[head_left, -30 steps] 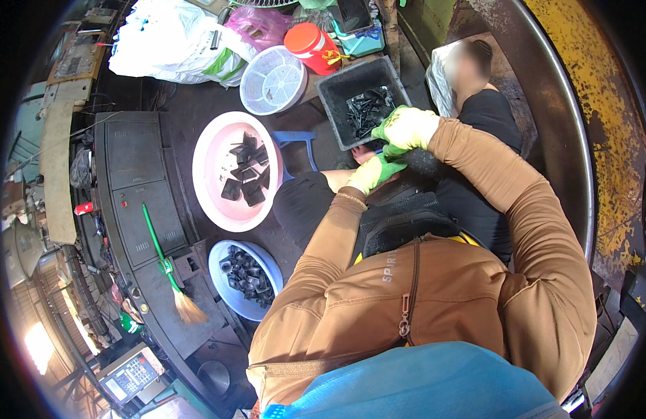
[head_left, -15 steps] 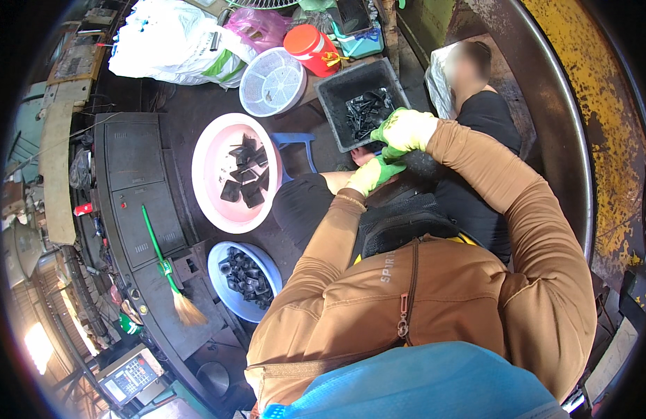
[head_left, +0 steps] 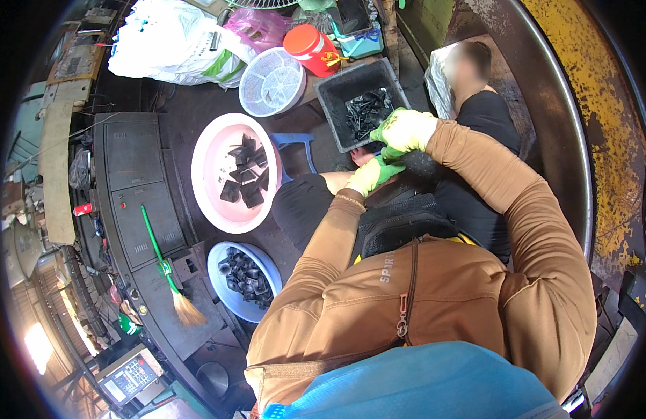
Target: The person sits on the floor and sorts small black plastic parts from a black bin into a pink basin. They handle the parts one by one, occasionally pausing to adjust their position or reach for nearby items.
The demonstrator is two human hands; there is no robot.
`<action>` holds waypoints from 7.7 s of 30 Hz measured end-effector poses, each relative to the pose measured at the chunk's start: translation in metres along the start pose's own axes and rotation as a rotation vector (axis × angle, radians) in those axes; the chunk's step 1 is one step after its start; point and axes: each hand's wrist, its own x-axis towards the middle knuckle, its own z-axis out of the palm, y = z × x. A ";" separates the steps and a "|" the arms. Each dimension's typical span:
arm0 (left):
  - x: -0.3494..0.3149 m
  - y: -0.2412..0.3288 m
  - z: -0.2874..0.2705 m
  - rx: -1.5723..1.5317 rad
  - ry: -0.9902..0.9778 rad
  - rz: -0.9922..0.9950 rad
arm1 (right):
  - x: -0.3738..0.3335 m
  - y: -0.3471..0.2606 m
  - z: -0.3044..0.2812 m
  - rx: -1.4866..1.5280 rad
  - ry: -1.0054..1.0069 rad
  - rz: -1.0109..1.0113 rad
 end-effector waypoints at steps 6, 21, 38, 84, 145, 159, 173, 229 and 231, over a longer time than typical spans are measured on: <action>0.001 -0.003 -0.003 0.528 -0.140 0.087 | 0.001 0.002 0.002 0.001 0.009 -0.017; 0.005 0.043 -0.012 0.099 -0.056 -0.169 | 0.000 0.002 0.001 0.005 0.015 -0.013; 0.002 0.029 -0.009 0.134 -0.033 -0.061 | -0.003 0.000 -0.001 0.011 0.043 -0.020; 0.007 0.026 -0.007 0.074 -0.056 -0.275 | -0.003 -0.003 -0.005 -0.014 -0.005 0.001; 0.002 0.018 -0.006 0.381 -0.016 0.144 | -0.001 -0.003 -0.009 -0.033 -0.143 0.024; 0.003 0.017 -0.003 0.193 -0.004 0.079 | -0.005 -0.003 -0.007 0.019 -0.015 0.013; 0.001 0.006 -0.002 0.619 -0.047 0.176 | -0.008 -0.004 -0.010 0.001 0.008 -0.011; 0.014 0.062 -0.013 0.312 -0.025 -0.314 | -0.004 0.004 -0.007 0.018 -0.040 0.019; 0.015 0.061 -0.015 0.255 -0.036 -0.280 | -0.004 0.002 -0.010 0.015 -0.049 0.021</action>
